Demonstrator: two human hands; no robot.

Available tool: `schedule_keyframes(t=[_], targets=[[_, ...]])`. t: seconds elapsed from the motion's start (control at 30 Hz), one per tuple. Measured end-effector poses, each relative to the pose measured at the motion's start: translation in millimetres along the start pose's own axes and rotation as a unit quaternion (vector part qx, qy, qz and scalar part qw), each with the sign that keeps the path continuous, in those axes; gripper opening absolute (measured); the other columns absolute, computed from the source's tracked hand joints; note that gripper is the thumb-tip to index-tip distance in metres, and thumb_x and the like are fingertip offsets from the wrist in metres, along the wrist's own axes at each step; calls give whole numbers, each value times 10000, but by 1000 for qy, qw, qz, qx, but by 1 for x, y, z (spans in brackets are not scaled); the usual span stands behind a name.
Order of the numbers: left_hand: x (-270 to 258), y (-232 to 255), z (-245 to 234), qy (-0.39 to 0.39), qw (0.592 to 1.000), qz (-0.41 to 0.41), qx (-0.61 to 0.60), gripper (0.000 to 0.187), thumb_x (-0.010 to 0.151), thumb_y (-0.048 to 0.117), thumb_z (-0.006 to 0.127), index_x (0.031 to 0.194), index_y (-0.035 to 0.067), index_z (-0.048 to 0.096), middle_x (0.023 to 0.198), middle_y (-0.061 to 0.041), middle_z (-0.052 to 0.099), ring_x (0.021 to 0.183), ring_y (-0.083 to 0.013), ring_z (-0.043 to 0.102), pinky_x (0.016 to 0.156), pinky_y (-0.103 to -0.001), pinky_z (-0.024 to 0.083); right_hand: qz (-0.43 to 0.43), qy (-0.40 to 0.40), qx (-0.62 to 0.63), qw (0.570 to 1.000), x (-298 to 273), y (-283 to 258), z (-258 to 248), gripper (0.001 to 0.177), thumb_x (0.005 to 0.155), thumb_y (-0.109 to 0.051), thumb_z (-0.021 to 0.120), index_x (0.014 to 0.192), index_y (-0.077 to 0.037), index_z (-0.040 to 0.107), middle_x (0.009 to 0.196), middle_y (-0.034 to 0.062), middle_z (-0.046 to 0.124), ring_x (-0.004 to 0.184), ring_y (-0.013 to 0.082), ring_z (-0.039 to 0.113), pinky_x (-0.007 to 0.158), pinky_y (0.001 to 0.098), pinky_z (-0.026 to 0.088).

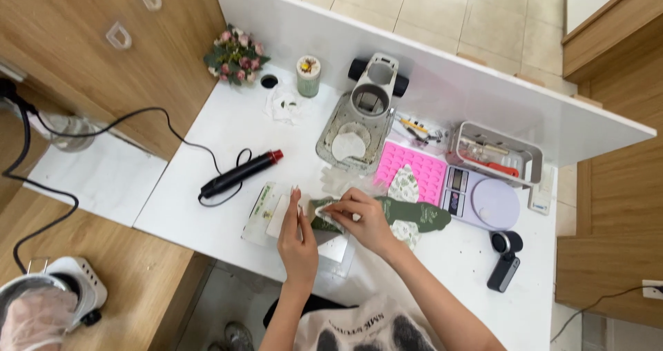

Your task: Folding a patterned paper template into a small decorative box.

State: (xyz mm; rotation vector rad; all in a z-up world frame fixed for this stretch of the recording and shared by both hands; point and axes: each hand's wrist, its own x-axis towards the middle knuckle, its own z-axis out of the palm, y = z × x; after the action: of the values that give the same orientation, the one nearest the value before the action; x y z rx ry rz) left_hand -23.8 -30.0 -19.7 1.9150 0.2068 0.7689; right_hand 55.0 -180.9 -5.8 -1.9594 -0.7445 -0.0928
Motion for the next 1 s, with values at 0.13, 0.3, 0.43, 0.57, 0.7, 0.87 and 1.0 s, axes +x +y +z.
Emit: schedule_keyframes(t=[0.13, 0.3, 0.43, 0.57, 0.7, 0.87, 1.0], targets=[[0, -2, 0, 18, 999, -25, 14, 403, 1017, -17, 524, 1417, -14, 570, 1377, -184, 663, 1191, -281, 703, 870, -352, 601, 4, -65, 41, 997, 10, -4, -8, 187, 834, -22, 813, 1016, -63, 809, 817, 41, 582, 694, 158, 569, 587, 312, 464], [1, 6, -1, 40, 997, -59, 32, 395, 990, -23, 551, 1380, 1, 609, 1316, -163, 705, 1101, -249, 749, 816, -328, 611, 19, -92, 32, 995, 16, -10, -12, 169, 824, -46, 822, 990, -74, 811, 810, 40, 594, 669, 156, 575, 567, 313, 460], [0, 1, -1, 48, 996, -68, 32, 391, 977, -26, 562, 1361, 6, 628, 1308, -156, 714, 1093, -245, 752, 816, -326, 613, 15, -84, 23, 996, 15, -6, -9, 178, 813, -47, 820, 987, -86, 822, 796, 34, 608, 665, 148, 584, 567, 311, 466], [0, -3, 0, 49, 996, -68, 35, 390, 973, -19, 568, 1357, 11, 632, 1295, -149, 719, 1095, -245, 753, 817, -324, 618, 23, -78, 19, 996, 17, -7, -7, 153, 819, -55, 824, 970, -82, 815, 815, 24, 630, 674, 145, 596, 570, 309, 469], [-1, -2, -1, 51, 996, -53, 51, 385, 972, -11, 578, 1352, 13, 636, 1290, -143, 722, 1109, -253, 745, 825, -328, 622, 21, -79, 21, 996, 19, -12, -9, 169, 820, -52, 812, 984, -91, 824, 831, 22, 636, 700, 141, 615, 588, 300, 492], [0, 4, -2, 61, 996, -49, 42, 379, 974, -11, 582, 1347, 14, 643, 1288, -135, 727, 1108, -253, 750, 829, -332, 621, 19, -84, 8, 996, 21, -12, -10, 178, 820, -55, 808, 991, -100, 821, 841, 18, 641, 697, 136, 618, 583, 296, 492], [0, 7, -3, 59, 995, -62, 40, 385, 967, -2, 587, 1348, 25, 642, 1286, -136, 725, 1099, -251, 751, 812, -333, 622, 11, -76, 3, 997, 21, -15, -11, 179, 816, -52, 811, 986, -109, 821, 847, 19, 640, 706, 134, 623, 589, 294, 496]])
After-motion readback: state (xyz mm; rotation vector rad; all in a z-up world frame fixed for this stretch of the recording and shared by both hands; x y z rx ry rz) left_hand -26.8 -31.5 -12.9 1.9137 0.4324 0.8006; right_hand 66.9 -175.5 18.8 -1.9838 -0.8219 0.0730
